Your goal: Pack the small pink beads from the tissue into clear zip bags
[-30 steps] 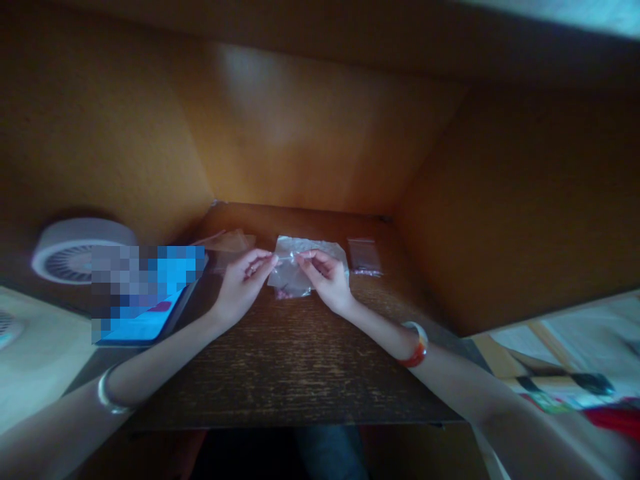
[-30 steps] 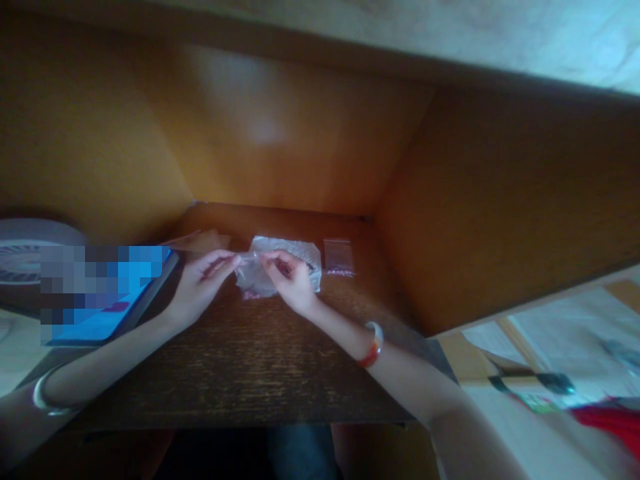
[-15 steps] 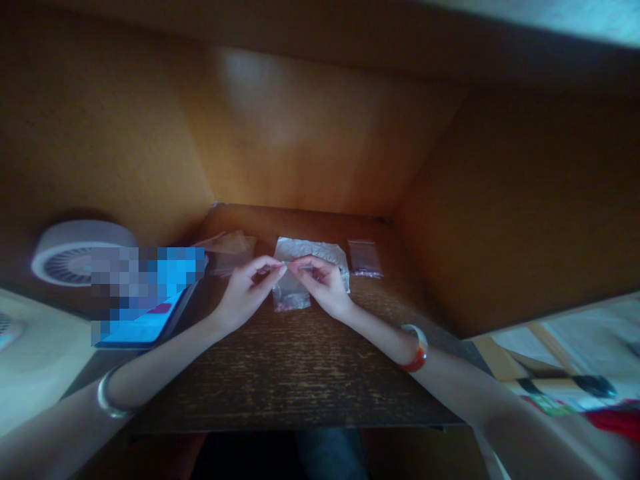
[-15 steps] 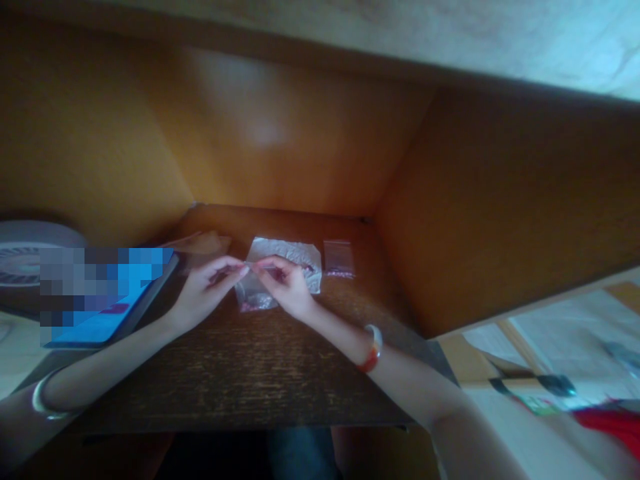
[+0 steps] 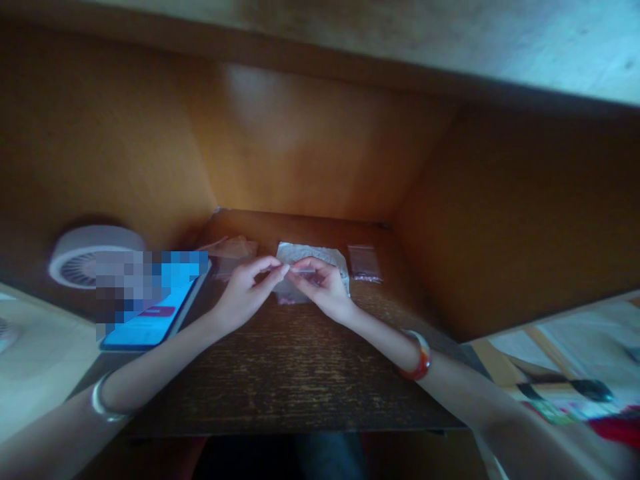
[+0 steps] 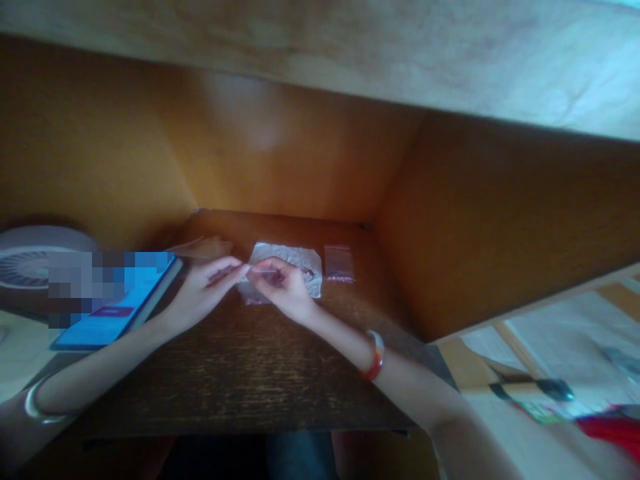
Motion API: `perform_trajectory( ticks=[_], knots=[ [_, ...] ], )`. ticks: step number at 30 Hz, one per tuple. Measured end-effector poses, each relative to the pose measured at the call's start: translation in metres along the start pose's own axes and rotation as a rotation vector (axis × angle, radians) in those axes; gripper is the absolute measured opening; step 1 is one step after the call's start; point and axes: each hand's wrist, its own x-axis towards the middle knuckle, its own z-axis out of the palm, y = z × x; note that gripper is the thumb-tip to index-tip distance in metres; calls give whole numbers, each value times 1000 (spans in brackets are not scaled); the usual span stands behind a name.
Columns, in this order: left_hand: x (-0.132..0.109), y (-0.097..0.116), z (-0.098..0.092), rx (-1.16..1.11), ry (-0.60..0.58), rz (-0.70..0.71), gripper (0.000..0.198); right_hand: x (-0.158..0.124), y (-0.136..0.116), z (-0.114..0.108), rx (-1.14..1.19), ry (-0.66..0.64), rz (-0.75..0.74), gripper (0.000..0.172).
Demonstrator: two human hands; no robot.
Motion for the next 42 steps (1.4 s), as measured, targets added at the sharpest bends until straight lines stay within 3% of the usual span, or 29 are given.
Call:
perform_trajectory(
  ticks=[11, 16, 20, 27, 31, 35, 37, 42],
  knots=[
    [-19, 54, -24, 231, -119, 99, 24, -15, -68, -12, 109, -309, 62, 13],
    [-34, 76, -26, 328, -179, 259, 26, -34, -93, -23, 91, -425, 100, 20],
    [-41, 92, -28, 408, -193, 373, 25, -47, -111, -28, 97, -464, 165, 35],
    [-49, 111, -36, 448, -296, 465, 32, -60, -129, -35, 31, -495, 151, 48],
    [-50, 113, -36, 375, -332, 407, 32, -65, -131, -41, 23, -446, 157, 42],
    [-49, 100, -30, 247, -382, 232, 34, -67, -120, -50, -5, -387, 157, 19],
    [-47, 90, -25, 205, -425, 146, 34, -67, -109, -56, -36, -347, 175, 17],
    [-38, 57, -18, 250, -454, 37, 31, -59, -68, -83, -78, -34, 282, 24]
  ],
)
